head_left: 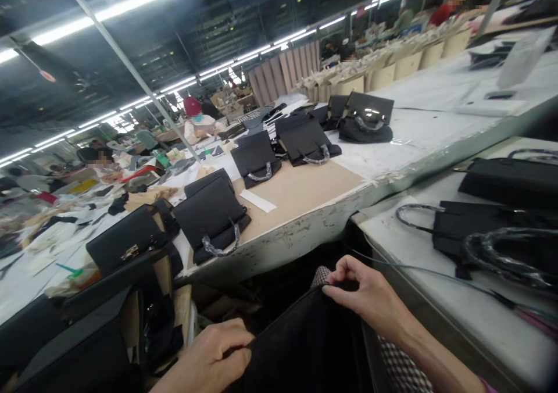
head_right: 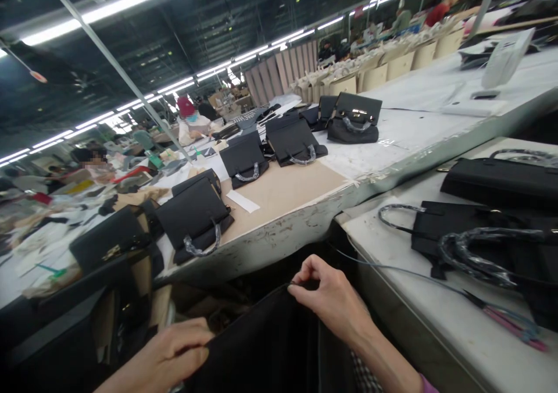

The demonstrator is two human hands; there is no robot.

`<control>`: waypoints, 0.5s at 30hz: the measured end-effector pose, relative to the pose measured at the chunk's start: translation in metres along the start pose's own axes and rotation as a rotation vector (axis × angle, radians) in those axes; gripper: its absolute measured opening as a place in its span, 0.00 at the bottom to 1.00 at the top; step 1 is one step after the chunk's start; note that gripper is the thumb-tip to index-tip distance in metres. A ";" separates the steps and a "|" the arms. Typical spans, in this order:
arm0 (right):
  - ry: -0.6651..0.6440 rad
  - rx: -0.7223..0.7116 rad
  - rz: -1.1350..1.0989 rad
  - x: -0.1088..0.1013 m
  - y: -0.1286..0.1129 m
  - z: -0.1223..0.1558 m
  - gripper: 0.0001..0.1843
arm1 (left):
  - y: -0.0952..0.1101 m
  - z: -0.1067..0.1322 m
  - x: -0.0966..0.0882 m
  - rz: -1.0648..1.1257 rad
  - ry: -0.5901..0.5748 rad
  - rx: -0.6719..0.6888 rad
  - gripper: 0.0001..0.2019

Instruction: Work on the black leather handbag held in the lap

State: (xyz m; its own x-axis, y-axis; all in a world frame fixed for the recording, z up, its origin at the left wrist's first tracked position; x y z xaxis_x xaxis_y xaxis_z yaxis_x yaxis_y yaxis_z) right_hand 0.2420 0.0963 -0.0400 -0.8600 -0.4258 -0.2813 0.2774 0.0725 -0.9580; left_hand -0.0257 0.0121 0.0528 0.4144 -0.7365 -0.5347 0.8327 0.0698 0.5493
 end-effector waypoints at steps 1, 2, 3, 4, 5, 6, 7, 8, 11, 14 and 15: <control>-0.004 -0.003 -0.010 0.001 -0.002 0.000 0.13 | 0.008 -0.005 -0.004 -0.002 0.001 0.025 0.10; -0.011 -0.006 -0.024 0.003 -0.003 0.000 0.13 | 0.018 -0.013 -0.007 0.003 0.011 0.061 0.08; -0.020 -0.010 -0.040 0.004 -0.005 0.000 0.13 | 0.027 -0.024 -0.010 0.015 0.030 0.107 0.08; -0.029 -0.013 -0.054 0.006 -0.006 0.000 0.13 | 0.037 -0.037 -0.012 0.038 0.044 0.158 0.09; -0.035 -0.017 -0.064 0.007 -0.008 0.000 0.13 | 0.046 -0.052 -0.012 0.066 0.045 0.213 0.10; -0.033 -0.019 -0.069 0.008 -0.009 0.000 0.13 | 0.053 -0.067 -0.012 0.085 0.050 0.266 0.10; -0.026 -0.018 -0.071 0.007 -0.010 -0.001 0.13 | 0.060 -0.083 -0.011 0.097 0.058 0.311 0.10; -0.019 -0.015 -0.072 0.005 -0.011 -0.001 0.13 | 0.065 -0.097 -0.009 0.106 0.067 0.345 0.10; 0.001 0.005 -0.053 -0.006 -0.016 0.005 0.10 | 0.069 -0.128 -0.005 0.115 0.081 0.369 0.10; 0.052 0.055 0.073 -0.015 -0.016 0.032 0.16 | 0.065 -0.136 -0.007 0.103 0.071 0.376 0.07; 0.067 0.064 0.137 -0.014 -0.014 0.045 0.24 | 0.064 -0.135 -0.008 0.099 0.059 0.392 0.05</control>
State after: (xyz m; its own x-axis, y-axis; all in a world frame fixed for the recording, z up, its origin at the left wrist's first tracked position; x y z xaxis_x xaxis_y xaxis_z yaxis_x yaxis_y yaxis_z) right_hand 0.2695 0.0602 -0.0203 -0.8385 -0.3546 -0.4138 0.4187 0.0668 -0.9057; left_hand 0.0744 0.1132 0.0057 0.5155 -0.6987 -0.4961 0.5893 -0.1312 0.7972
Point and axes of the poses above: each hand's wrist, its own z-axis away from the middle knuckle, its own x-axis out of the palm, y = z × x, the point moved 2 cm from there along -z, towards the middle knuckle, and after that the axes turned 15 degrees about -y, right-handed, at the moved point
